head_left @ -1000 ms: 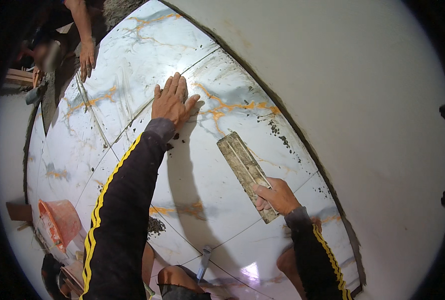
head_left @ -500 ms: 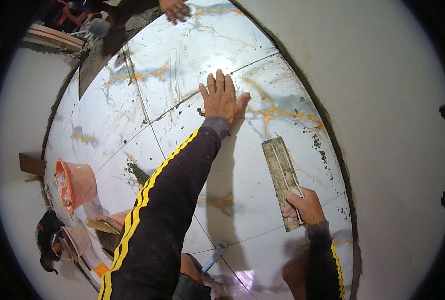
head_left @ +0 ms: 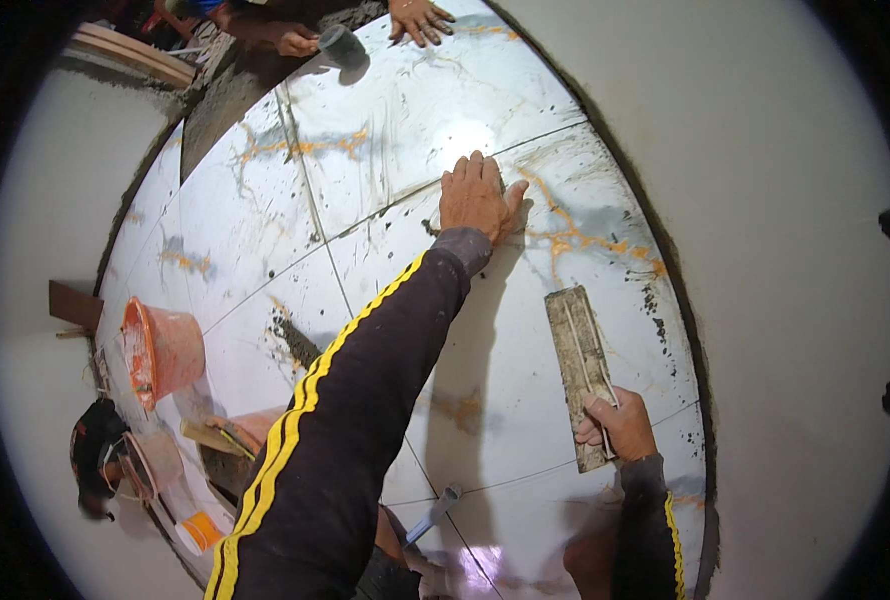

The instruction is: The person applies grout along the edges of marble-patterned floor tiles using a trowel and a bucket. They smooth the grout lines and wipe excess material from the tile surface with a sponge.

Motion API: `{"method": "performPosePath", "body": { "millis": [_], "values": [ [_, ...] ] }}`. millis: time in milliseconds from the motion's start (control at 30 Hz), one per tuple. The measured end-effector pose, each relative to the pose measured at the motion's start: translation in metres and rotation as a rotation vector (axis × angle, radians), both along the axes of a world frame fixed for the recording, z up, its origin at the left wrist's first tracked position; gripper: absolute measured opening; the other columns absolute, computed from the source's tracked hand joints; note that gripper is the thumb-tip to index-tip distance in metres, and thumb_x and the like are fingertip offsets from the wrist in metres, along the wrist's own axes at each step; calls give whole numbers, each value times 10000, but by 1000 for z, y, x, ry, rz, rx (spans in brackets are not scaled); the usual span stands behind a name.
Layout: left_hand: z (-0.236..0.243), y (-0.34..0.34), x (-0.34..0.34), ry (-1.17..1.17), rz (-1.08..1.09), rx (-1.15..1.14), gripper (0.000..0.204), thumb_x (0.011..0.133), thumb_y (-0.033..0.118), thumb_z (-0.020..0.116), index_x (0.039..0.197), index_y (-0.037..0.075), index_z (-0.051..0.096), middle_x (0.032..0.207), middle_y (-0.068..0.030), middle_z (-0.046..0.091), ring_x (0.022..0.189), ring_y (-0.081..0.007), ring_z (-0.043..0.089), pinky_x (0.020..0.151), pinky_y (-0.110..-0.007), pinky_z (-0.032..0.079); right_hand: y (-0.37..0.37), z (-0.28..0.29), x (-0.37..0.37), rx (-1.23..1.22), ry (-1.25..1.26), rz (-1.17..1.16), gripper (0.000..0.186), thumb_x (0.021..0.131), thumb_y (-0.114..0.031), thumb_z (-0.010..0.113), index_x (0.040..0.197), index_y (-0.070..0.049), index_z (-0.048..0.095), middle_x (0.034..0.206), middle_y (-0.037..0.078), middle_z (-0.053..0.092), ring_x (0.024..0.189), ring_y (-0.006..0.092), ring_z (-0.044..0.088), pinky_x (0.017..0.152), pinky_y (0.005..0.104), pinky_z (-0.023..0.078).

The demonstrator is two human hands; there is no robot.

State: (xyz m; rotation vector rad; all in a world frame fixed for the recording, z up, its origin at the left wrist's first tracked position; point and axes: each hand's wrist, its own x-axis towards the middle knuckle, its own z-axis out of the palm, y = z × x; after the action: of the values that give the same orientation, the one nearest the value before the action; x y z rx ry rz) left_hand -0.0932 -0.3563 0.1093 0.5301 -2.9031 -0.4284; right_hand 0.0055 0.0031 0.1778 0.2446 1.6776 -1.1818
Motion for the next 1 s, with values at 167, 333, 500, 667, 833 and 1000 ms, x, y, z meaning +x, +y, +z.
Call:
{"method": "performPosePath", "body": {
  "millis": [167, 333, 500, 667, 833, 1000],
  "values": [
    [-3, -22, 64, -139, 162, -11, 758, 1028, 568, 477, 1484, -38, 478, 1601, -248, 406, 1504, -388, 350, 1228, -579, 240, -1, 3, 0, 7, -2, -9, 393, 976, -363, 684, 1096, 11, 678, 749, 106, 714, 641, 178, 730, 555, 264, 564],
    [-1, -59, 127, -268, 268, -54, 827, 1033, 605, 422, 1554, -37, 405, 1662, -234, 321, 1549, -386, 278, 1260, -562, 164, -4, 6, 1, 9, 12, -26, 380, 975, -355, 688, 1080, 10, 676, 744, 111, 711, 630, 181, 727, 552, 267, 564],
    [-8, -82, 152, -203, 279, -70, 824, 1033, 605, 436, 1555, -32, 404, 1669, -227, 306, 1557, -375, 258, 1263, -560, 152, -4, 3, 2, 5, 28, -21, 374, 974, -352, 685, 1066, 11, 673, 733, 117, 707, 623, 185, 724, 549, 273, 564],
    [-11, -85, 174, -207, 336, -69, 817, 1032, 589, 458, 1555, -36, 400, 1660, -241, 314, 1554, -377, 263, 1262, -563, 155, -2, -2, 3, -8, 27, -31, 390, 972, -361, 689, 1069, 16, 672, 717, 115, 700, 611, 186, 719, 534, 275, 559],
    [-14, -101, 179, -207, 341, -106, 809, 1033, 588, 453, 1547, -36, 412, 1648, -254, 331, 1548, -382, 277, 1258, -566, 166, -1, -5, 3, -11, 45, -18, 415, 962, -382, 700, 1076, 16, 672, 714, 109, 697, 611, 187, 719, 529, 277, 556],
    [-10, -110, 184, -245, 327, -95, 804, 1027, 602, 451, 1537, -18, 435, 1641, -233, 357, 1543, -376, 291, 1251, -581, 171, 0, -5, 4, 1, 32, -28, 424, 960, -392, 701, 1079, 14, 671, 726, 108, 702, 615, 188, 721, 530, 275, 554]
  ]
}}
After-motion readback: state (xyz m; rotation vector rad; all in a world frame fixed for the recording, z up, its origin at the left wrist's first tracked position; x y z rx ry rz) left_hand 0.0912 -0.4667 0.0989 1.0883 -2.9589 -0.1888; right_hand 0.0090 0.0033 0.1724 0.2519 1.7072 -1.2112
